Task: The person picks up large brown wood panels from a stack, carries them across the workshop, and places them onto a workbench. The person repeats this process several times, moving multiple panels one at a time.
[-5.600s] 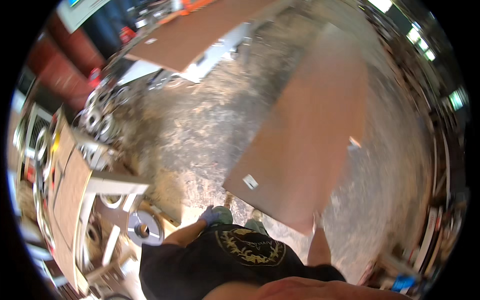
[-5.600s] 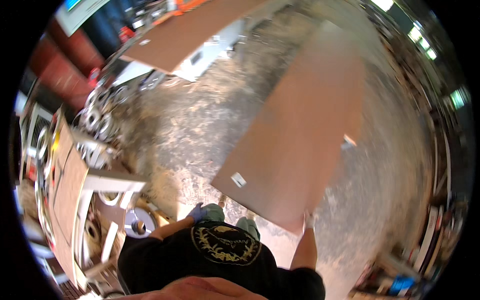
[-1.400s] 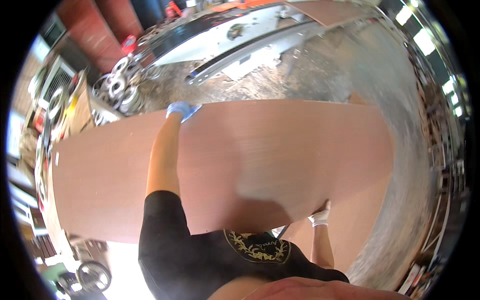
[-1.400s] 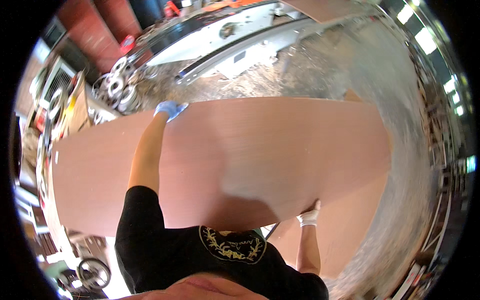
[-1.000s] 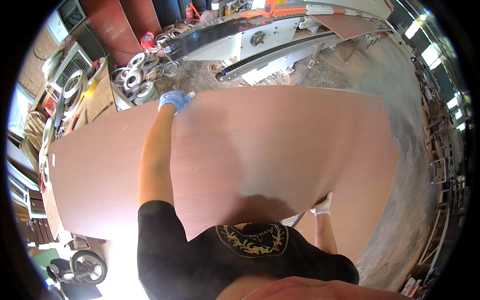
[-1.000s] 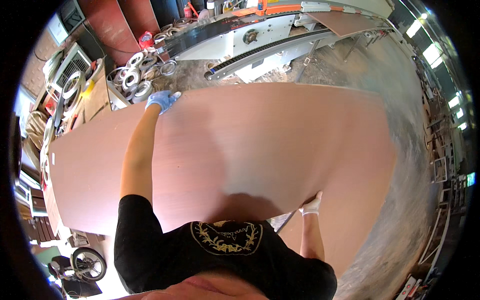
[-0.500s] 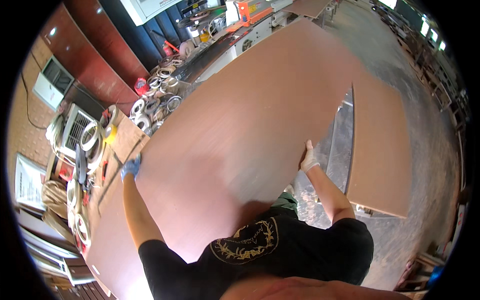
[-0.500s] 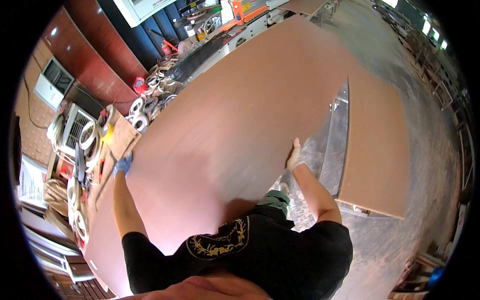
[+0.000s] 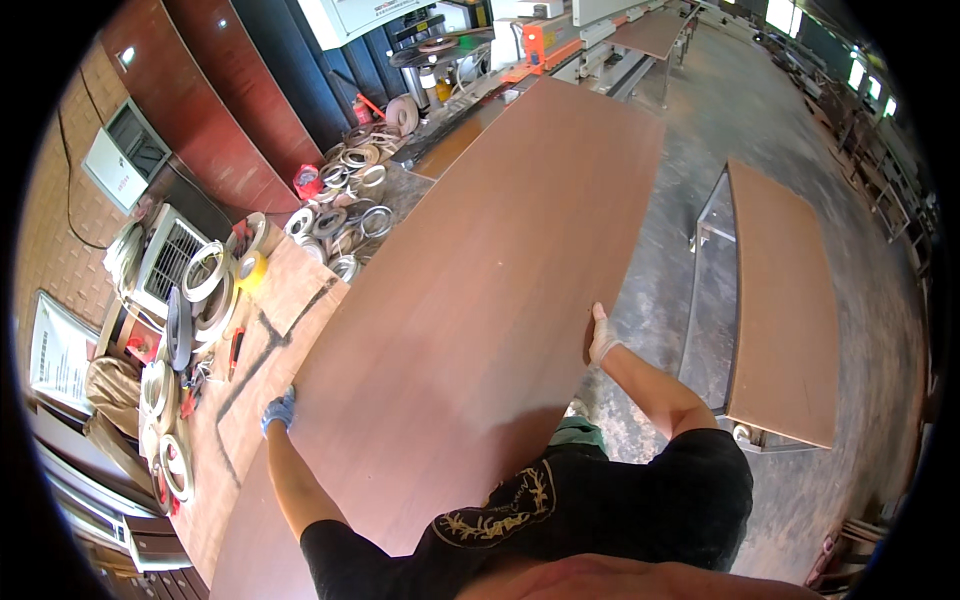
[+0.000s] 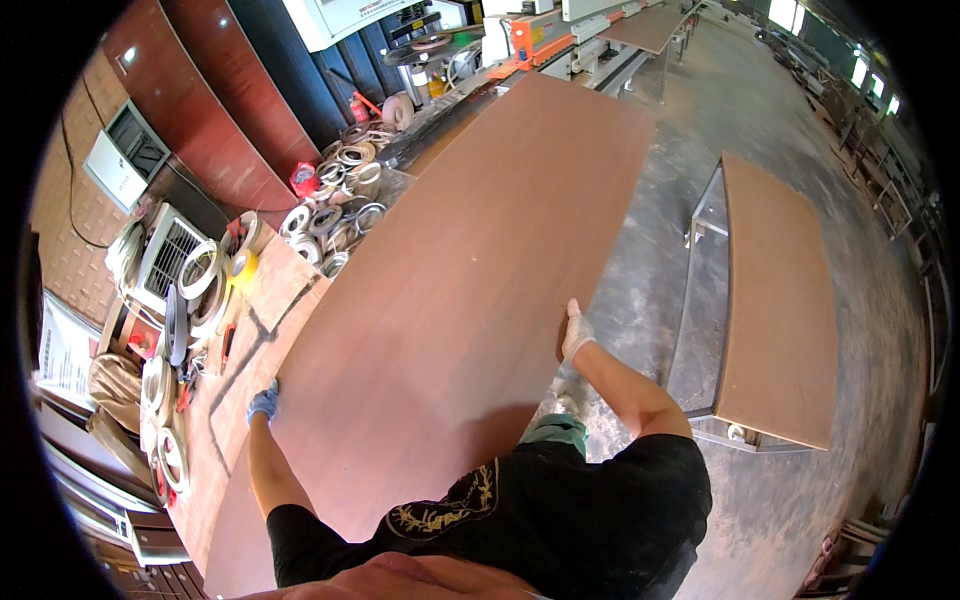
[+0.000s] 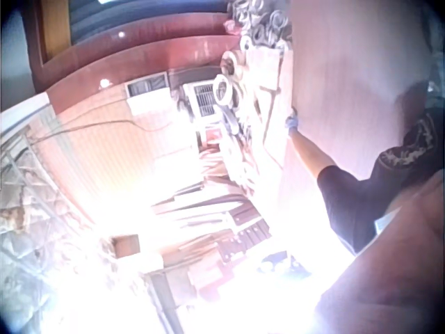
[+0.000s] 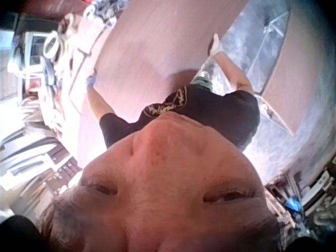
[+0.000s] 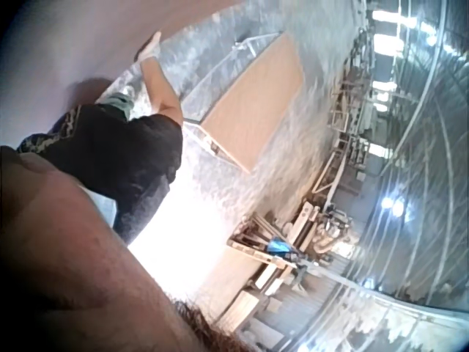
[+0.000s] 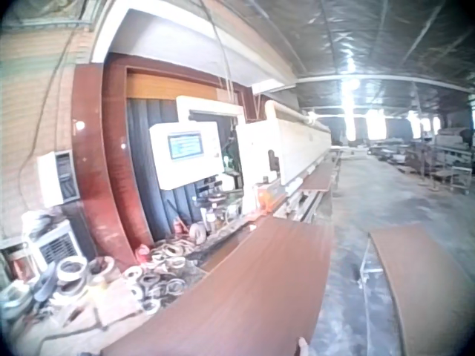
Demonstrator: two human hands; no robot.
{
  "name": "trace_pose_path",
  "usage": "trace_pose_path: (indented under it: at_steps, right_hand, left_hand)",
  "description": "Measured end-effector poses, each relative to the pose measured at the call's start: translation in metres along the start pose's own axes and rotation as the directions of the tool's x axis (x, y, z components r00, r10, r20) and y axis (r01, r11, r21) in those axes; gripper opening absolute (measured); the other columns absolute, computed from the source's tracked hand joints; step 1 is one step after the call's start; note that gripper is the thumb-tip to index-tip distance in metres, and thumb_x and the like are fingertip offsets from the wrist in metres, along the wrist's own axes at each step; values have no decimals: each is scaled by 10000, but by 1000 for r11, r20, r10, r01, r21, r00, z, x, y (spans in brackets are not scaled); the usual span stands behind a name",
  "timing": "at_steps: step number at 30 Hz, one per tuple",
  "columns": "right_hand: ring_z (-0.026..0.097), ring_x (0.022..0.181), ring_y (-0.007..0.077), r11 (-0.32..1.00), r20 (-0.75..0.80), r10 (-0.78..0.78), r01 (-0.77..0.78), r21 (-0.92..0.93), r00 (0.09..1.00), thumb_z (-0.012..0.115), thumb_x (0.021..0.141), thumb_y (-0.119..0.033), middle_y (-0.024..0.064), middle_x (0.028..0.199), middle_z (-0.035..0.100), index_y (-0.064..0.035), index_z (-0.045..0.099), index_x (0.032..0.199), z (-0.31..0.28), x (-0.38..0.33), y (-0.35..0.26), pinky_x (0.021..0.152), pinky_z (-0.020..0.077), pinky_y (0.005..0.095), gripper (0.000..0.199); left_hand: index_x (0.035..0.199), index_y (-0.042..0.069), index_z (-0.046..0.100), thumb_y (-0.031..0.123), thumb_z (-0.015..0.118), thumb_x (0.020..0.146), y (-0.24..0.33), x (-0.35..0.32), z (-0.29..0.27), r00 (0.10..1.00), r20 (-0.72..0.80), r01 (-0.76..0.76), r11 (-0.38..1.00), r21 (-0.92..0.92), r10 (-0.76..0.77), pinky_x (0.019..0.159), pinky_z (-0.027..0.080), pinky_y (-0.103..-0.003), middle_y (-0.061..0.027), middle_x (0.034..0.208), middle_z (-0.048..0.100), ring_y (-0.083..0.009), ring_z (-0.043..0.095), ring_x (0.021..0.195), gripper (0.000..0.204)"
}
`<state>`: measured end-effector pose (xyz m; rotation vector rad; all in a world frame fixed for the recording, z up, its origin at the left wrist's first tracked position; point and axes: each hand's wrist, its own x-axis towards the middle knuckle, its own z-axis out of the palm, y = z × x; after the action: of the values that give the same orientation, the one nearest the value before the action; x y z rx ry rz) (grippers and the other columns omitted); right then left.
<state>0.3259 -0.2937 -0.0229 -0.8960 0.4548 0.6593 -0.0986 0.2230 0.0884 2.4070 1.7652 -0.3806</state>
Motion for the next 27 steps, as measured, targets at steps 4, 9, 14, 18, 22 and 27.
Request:
trace_pose_path:
  at_steps: [4, 9, 14, 18, 22, 27]
  right_hand:
    - [360, 1255, 258, 997, 53, 69, -67, -47, 996, 416, 887, -515, 81, 1365, 404, -83, 383, 1326, 27, 7, 21, 1046, 249, 443, 616]
    - [306, 1294, 248, 913, -75, -114, 75, -400, 991, 421, 870, -550, 124, 1405, 335, -23, 308, 1360, 29, 11, 24, 1053, 237, 390, 728]
    - [322, 1284, 237, 919, -315, -218, 86, -384, 924, 475, 845, -552, 126, 1403, 338, -18, 322, 1351, 72, 6, 11, 1058, 240, 354, 751]
    - [316, 1284, 234, 981, -370, 138, -179, -78, 919, 523, 817, -562, 92, 1407, 342, -63, 348, 1348, 102, -22, 12, 1082, 186, 362, 750]
    - [337, 1266, 268, 962, -323, 254, -274, -18, 912, 482, 824, -588, 68, 1388, 369, -124, 376, 1331, 84, 6, 21, 1062, 205, 468, 696]
    - [350, 1262, 289, 853, 175, 496, -515, 87, 851, 394, 870, -571, 75, 1367, 395, -126, 396, 1313, 104, -18, -13, 1036, 238, 521, 628]
  left_hand:
    - [1149, 110, 582, 711, 245, 805, -47, 25, 12, 996, -88, 36, 997, 68, -30, 959, 371, -421, -180, 1187, 547, -346, 500, 1124, 770]
    - [1252, 84, 490, 428, 559, 828, 8, -46, -15, 736, -655, -222, 975, 4, 170, 992, 329, -419, -175, 1276, 476, -330, 412, 1195, 550]
    - [1297, 64, 430, 467, 548, 806, 23, -225, 35, 632, -617, -525, 844, 104, 469, 1011, 303, -490, -185, 1300, 440, -374, 372, 1225, 646]
    - [1236, 219, 516, 278, 545, 830, 13, -339, 165, 610, -613, -439, 858, 265, 502, 915, 399, -504, -158, 1267, 490, -348, 515, 1101, 411]
    - [1239, 183, 499, 451, 546, 812, 19, -379, 213, 606, -649, -240, 884, 401, 459, 956, 376, -520, -169, 1274, 477, -362, 489, 1118, 506]
    - [1173, 108, 531, 138, 574, 708, 50, -372, 153, 788, -513, -328, 937, 119, 341, 992, 304, -554, -158, 1251, 484, -401, 443, 1131, 468]
